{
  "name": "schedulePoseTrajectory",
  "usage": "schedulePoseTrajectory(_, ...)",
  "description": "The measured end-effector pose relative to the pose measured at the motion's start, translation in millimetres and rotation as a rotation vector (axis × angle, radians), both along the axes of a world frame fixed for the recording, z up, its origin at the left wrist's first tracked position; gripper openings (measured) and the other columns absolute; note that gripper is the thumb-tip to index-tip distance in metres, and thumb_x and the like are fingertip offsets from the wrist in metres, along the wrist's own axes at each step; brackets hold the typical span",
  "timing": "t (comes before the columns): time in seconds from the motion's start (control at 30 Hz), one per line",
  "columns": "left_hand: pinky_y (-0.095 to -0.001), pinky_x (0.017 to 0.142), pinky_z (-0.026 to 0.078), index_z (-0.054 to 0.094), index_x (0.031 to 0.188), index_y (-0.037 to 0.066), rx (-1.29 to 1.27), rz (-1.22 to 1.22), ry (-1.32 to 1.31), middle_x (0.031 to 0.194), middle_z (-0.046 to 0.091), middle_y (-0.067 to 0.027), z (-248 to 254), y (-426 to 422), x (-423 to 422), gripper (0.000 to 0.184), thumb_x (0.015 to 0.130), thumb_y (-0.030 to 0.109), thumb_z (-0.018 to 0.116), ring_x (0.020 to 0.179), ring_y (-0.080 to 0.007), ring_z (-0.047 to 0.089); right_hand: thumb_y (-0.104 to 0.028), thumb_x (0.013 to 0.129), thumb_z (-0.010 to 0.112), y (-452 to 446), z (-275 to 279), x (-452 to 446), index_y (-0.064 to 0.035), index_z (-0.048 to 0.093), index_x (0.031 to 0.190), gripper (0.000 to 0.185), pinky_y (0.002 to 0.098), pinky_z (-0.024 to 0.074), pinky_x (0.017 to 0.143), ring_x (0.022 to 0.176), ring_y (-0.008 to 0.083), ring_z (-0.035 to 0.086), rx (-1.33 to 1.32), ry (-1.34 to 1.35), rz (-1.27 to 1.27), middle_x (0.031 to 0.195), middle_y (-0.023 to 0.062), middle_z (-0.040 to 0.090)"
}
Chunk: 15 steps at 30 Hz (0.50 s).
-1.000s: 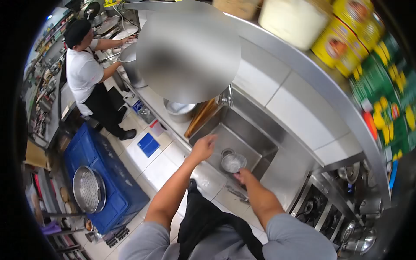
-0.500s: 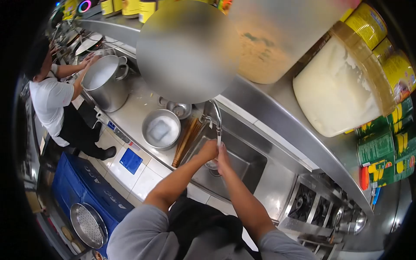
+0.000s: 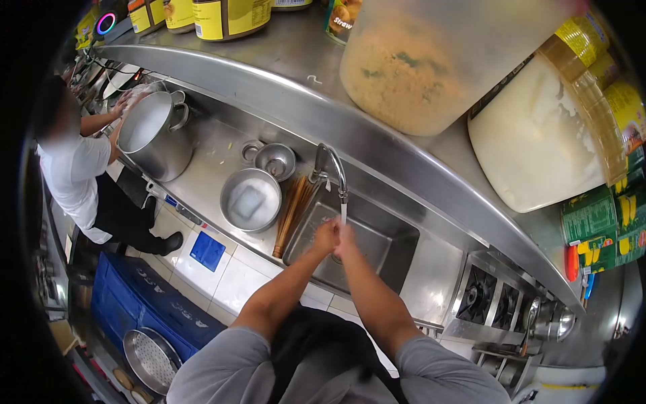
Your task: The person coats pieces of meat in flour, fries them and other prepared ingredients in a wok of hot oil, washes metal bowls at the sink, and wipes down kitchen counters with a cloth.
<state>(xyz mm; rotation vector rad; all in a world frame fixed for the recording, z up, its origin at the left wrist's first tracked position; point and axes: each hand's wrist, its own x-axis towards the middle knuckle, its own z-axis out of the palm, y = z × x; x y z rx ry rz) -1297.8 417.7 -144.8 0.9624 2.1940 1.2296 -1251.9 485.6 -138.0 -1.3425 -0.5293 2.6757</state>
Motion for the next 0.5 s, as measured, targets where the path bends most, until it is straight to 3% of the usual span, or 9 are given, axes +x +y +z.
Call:
schedulePoseTrajectory(0.03, -0.0379, 0.076, 0.054, 0.067, 0.110, 0.003, 0.215, 0.009, -0.043, 0.097, 0.069, -0.0099, 8.6, -2.6, 7.0, 0.027, 0.088, 0.003, 0.051, 0.087, -0.0216, 0.066, -0.028, 0.092, 0.065, 2.5, 8.8, 4.0, -0.0113, 0.058, 0.097, 0.019, 0.0432, 0.0549, 0.074, 0.083, 0.0253, 0.063, 0.081, 0.085, -0.118, 0.091, 0.0068, 0.065)
schedulePoseTrajectory(0.07, -0.0379, 0.076, 0.054, 0.067, 0.110, 0.003, 0.212, 0.004, -0.047, 0.097, 0.069, -0.0099, -8.7, 9.6, 9.1, 0.027, 0.088, 0.003, 0.051, 0.087, -0.0216, 0.066, -0.028, 0.092, 0.065, 1.3, 15.9, 6.6, -0.0129, 0.057, 0.098, 0.018, 0.0420, 0.0549, 0.072, 0.081, 0.0236, 0.063, 0.162, 0.169, -0.236, 0.090, 0.0064, 0.064)
schedulePoseTrajectory(0.13, -0.0376, 0.076, 0.055, 0.067, 0.109, 0.004, 0.624, 0.188, -1.317, 0.094, 0.069, -0.0081, -72.4, 42.8, 11.9, 0.027, 0.093, 0.007, 0.045, 0.084, -0.0234, 0.066, -0.028, 0.092, 0.066, -9.3, 18.6, 7.8, -0.0134, 0.058, 0.095, 0.017, 0.0407, 0.0548, 0.071, 0.079, 0.0227, 0.063, 0.196, 0.117, -0.234, 0.089, 0.0057, 0.064)
schedulePoseTrajectory(0.23, -0.0362, 0.082, 0.054, 0.062, 0.115, 0.005, 0.362, 0.269, -1.272, 0.100, 0.067, -0.0068, -17.4, 31.6, -6.6, 0.030, 0.097, 0.008, 0.038, 0.088, -0.0240, 0.066, -0.027, 0.092, 0.066, -17.0, 19.1, -2.7, -0.0148, 0.058, 0.089, 0.015, 0.0368, 0.0543, 0.066, 0.073, 0.0202, 0.062, 0.316, -0.005, -0.205, 0.085, 0.0038, 0.064)
schedulePoseTrajectory(0.3, -0.0395, 0.086, 0.052, 0.061, 0.117, 0.005, 0.489, 0.301, -1.467, 0.106, 0.066, -0.0091, -9.5, 32.2, -2.9, 0.030, 0.098, 0.011, 0.038, 0.095, -0.0255, 0.064, -0.026, 0.092, 0.066, -18.7, 32.4, -7.3, -0.0153, 0.058, 0.087, 0.015, 0.0355, 0.0541, 0.065, 0.070, 0.0193, 0.062, 0.351, -0.049, -0.200, 0.084, 0.0031, 0.063)
schedulePoseTrajectory(0.37, -0.0429, 0.089, 0.050, 0.060, 0.120, 0.006, 0.619, 0.333, -1.655, 0.112, 0.066, -0.0113, 8.4, 25.1, -2.3, 0.031, 0.099, 0.014, 0.038, 0.102, -0.0269, 0.063, -0.027, 0.090, 0.064, -14.0, 67.3, -17.8, -0.0096, 0.065, 0.091, 0.018, 0.0433, 0.0569, 0.073, 0.080, 0.0247, 0.067, 0.849, -0.654, 0.085, 0.084, 0.0075, 0.067)
schedulePoseTrajectory(0.4, -0.0429, 0.091, 0.050, 0.057, 0.123, 0.006, 0.669, 0.249, -1.681, 0.115, 0.065, -0.0117, 29.6, 13.5, -0.7, 0.033, 0.102, 0.019, 0.036, 0.105, -0.0266, 0.061, -0.027, 0.090, 0.064, 2.2, 37.5, -12.2, -0.0096, 0.065, 0.091, 0.018, 0.0433, 0.0569, 0.073, 0.080, 0.0247, 0.067, 0.845, -0.658, 0.083, 0.084, 0.0075, 0.067)
schedulePoseTrajectory(0.47, -0.0430, 0.093, 0.049, 0.055, 0.126, 0.006, 0.721, 0.162, -1.705, 0.118, 0.063, -0.0121, 39.2, 5.3, -1.0, 0.035, 0.106, 0.023, 0.033, 0.108, -0.0264, 0.060, -0.036, 0.092, 0.066, 52.3, -50.2, -1.2, -0.0111, 0.062, 0.090, 0.026, 0.0339, 0.0484, 0.053, 0.070, 0.0158, 0.062, 0.895, -0.376, 0.131, 0.082, 0.0026, 0.065)
schedulePoseTrajectory(0.5, -0.0437, 0.095, 0.048, 0.054, 0.125, 0.006, 0.688, 0.071, -1.625, 0.120, 0.062, -0.0132, 36.2, 2.3, -0.4, 0.036, 0.106, 0.028, 0.033, 0.110, -0.0271, 0.058, -0.036, 0.092, 0.066, 55.3, -44.3, -1.0, -0.0111, 0.062, 0.090, 0.026, 0.0339, 0.0484, 0.053, 0.070, 0.0158, 0.062, 0.895, -0.378, 0.128, 0.082, 0.0026, 0.065)
